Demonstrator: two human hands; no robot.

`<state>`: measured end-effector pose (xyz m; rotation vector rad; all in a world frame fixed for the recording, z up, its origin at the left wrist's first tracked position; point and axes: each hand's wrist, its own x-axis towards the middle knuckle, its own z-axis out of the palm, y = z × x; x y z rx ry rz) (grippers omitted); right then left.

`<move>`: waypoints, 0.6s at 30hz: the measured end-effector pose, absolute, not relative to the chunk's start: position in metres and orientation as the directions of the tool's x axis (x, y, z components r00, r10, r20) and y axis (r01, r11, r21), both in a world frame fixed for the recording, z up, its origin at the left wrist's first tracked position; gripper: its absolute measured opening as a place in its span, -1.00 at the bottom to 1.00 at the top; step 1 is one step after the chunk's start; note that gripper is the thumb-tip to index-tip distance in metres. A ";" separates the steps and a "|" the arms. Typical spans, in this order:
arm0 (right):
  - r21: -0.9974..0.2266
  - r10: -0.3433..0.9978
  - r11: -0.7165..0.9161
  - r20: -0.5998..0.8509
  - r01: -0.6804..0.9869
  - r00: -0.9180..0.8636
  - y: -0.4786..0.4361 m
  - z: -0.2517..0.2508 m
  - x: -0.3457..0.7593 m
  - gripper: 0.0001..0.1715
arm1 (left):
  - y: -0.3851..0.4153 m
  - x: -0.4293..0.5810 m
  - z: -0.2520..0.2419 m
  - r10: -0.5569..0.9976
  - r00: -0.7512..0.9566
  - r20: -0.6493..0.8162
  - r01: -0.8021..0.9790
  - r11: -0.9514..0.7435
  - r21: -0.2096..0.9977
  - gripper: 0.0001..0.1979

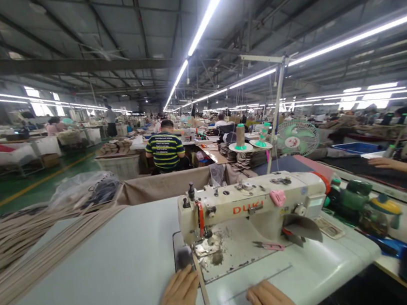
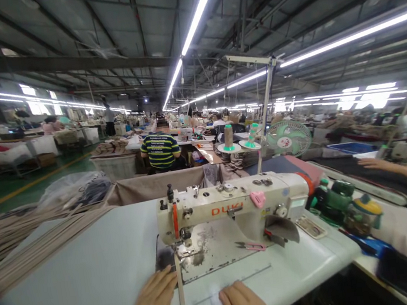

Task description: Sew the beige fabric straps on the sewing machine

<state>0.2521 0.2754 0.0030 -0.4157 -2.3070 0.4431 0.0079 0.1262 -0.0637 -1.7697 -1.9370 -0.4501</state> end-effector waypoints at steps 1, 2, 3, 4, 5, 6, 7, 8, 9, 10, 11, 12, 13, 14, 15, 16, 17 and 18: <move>-0.433 0.424 0.884 0.591 0.173 -0.687 0.282 0.006 0.245 -0.63 | 0.127 0.007 -0.065 0.834 -0.049 0.549 0.990 0.113 -0.083 -0.46; -0.438 0.442 0.877 0.573 0.197 -0.690 0.287 0.007 0.237 -0.61 | 0.127 0.007 -0.066 0.834 -0.052 0.550 0.990 0.117 -0.084 -0.43; -0.442 0.466 0.867 0.553 0.232 -0.690 0.291 0.006 0.230 -0.59 | 0.127 0.008 -0.066 0.834 -0.062 0.549 0.989 0.125 -0.079 -0.41; -0.439 0.492 0.856 0.533 0.272 -0.689 0.293 0.004 0.223 -0.58 | 0.127 0.009 -0.065 0.836 -0.070 0.544 0.989 0.130 -0.072 -0.39; -0.428 0.511 0.849 0.514 0.310 -0.690 0.294 0.002 0.217 -0.59 | 0.127 0.010 -0.063 0.840 -0.081 0.536 0.989 0.136 -0.064 -0.38; -0.409 0.526 0.844 0.498 0.348 -0.689 0.295 -0.002 0.213 -0.61 | 0.126 0.012 -0.061 0.846 -0.093 0.526 0.988 0.143 -0.055 -0.38; -0.384 0.534 0.842 0.492 0.379 -0.687 0.294 -0.005 0.209 -0.64 | 0.125 0.015 -0.058 0.852 -0.105 0.514 0.988 0.149 -0.045 -0.38; -0.358 0.539 0.841 0.492 0.405 -0.684 0.293 -0.008 0.208 -0.67 | 0.124 0.017 -0.055 0.858 -0.119 0.500 0.987 0.156 -0.033 -0.38; -0.333 0.535 0.845 0.498 0.419 -0.682 0.292 -0.010 0.207 -0.69 | 0.123 0.020 -0.052 0.864 -0.131 0.487 0.986 0.162 -0.022 -0.38; -0.313 0.525 0.851 0.513 0.421 -0.679 0.290 -0.012 0.208 -0.71 | 0.122 0.022 -0.048 0.868 -0.145 0.476 0.985 0.171 -0.011 -0.38; -0.299 0.509 0.860 0.532 0.413 -0.676 0.287 -0.013 0.211 -0.71 | 0.121 0.024 -0.046 0.871 -0.159 0.465 0.983 0.181 -0.003 -0.38; -0.291 0.491 0.871 0.553 0.396 -0.673 0.283 -0.014 0.214 -0.72 | 0.121 0.025 -0.043 0.876 -0.172 0.452 0.982 0.191 0.003 -0.37; -0.288 0.467 0.884 0.576 0.368 -0.671 0.279 -0.014 0.219 -0.72 | 0.120 0.027 -0.041 0.880 -0.186 0.437 0.979 0.204 0.007 -0.37; -0.292 0.441 0.897 0.596 0.331 -0.671 0.274 -0.016 0.225 -0.74 | 0.120 0.027 -0.038 0.886 -0.198 0.420 0.977 0.213 0.011 -0.36; -0.298 0.415 0.910 0.611 0.289 -0.675 0.268 -0.018 0.232 -0.76 | 0.120 0.028 -0.037 0.890 -0.209 0.404 0.975 0.222 0.015 -0.36; -0.303 0.385 0.921 0.622 0.244 -0.682 0.261 -0.021 0.240 -0.79 | 0.120 0.028 -0.035 0.894 -0.219 0.391 0.973 0.229 0.021 -0.36; -0.302 0.354 0.932 0.625 0.202 -0.696 0.253 -0.027 0.249 -0.82 | 0.121 0.028 -0.034 0.896 -0.228 0.380 0.972 0.234 0.030 -0.37; -0.294 0.321 0.941 0.621 0.167 -0.715 0.246 -0.034 0.258 -0.82 | 0.122 0.027 -0.033 0.897 -0.237 0.374 0.970 0.239 0.042 -0.38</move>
